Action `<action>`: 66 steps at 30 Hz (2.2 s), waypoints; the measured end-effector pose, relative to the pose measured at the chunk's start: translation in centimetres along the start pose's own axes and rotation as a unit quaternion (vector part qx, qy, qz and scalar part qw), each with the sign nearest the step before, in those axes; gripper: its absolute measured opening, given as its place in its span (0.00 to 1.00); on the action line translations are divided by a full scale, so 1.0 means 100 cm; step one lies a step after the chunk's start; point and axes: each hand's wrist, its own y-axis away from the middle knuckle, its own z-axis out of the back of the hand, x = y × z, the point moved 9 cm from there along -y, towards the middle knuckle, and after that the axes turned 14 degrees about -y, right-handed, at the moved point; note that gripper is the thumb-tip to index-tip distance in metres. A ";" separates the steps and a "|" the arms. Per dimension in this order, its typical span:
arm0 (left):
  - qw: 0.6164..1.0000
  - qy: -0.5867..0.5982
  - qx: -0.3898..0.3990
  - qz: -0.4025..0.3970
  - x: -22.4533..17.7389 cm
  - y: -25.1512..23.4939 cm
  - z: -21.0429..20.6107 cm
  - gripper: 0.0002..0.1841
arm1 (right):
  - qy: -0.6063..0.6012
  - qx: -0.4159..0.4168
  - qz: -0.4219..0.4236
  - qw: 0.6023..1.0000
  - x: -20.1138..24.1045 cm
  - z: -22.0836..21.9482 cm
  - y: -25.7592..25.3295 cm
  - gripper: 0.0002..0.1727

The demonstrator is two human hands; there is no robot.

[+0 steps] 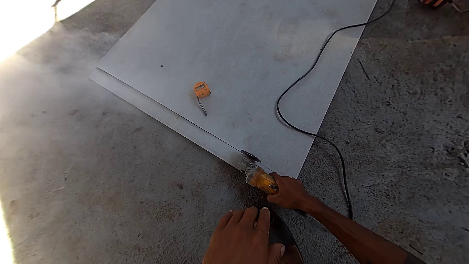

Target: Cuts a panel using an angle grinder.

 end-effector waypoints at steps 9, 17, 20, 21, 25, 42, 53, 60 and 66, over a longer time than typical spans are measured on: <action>1.000 -0.004 0.009 -0.017 -0.010 -0.005 0.002 0.32 | 0.009 0.004 -0.006 1.000 -0.009 -0.001 0.007 0.39; 1.000 -0.009 -0.002 -0.026 -0.011 -0.005 0.001 0.32 | 0.004 -0.001 0.000 1.000 -0.013 -0.003 0.008 0.39; 1.000 -0.007 -0.008 -0.026 -0.010 -0.003 0.001 0.32 | 0.008 -0.001 -0.001 1.000 -0.017 -0.002 0.011 0.39; 1.000 -0.007 -0.011 -0.026 -0.010 -0.003 0.001 0.32 | 0.006 -0.001 -0.002 1.000 -0.019 -0.001 0.012 0.38; 1.000 -0.003 -0.007 -0.026 -0.008 -0.001 0.001 0.32 | 0.008 -0.001 -0.008 1.000 -0.021 -0.002 0.014 0.38; 1.000 -0.003 0.003 -0.027 0.003 -0.009 -0.002 0.32 | 0.017 0.011 -0.025 0.999 -0.037 0.000 0.026 0.41; 0.999 -0.005 0.011 -0.031 0.001 -0.015 -0.004 0.32 | 0.015 0.006 -0.028 0.999 -0.045 0.000 0.033 0.40; 0.999 -0.012 0.004 -0.035 -0.004 -0.011 0.000 0.32 | 0.018 0.011 -0.036 0.999 -0.053 0.001 0.040 0.41; 0.999 -0.014 0.000 -0.038 -0.009 -0.008 -0.001 0.32 | 0.018 0.001 -0.023 1.000 -0.054 -0.001 0.035 0.39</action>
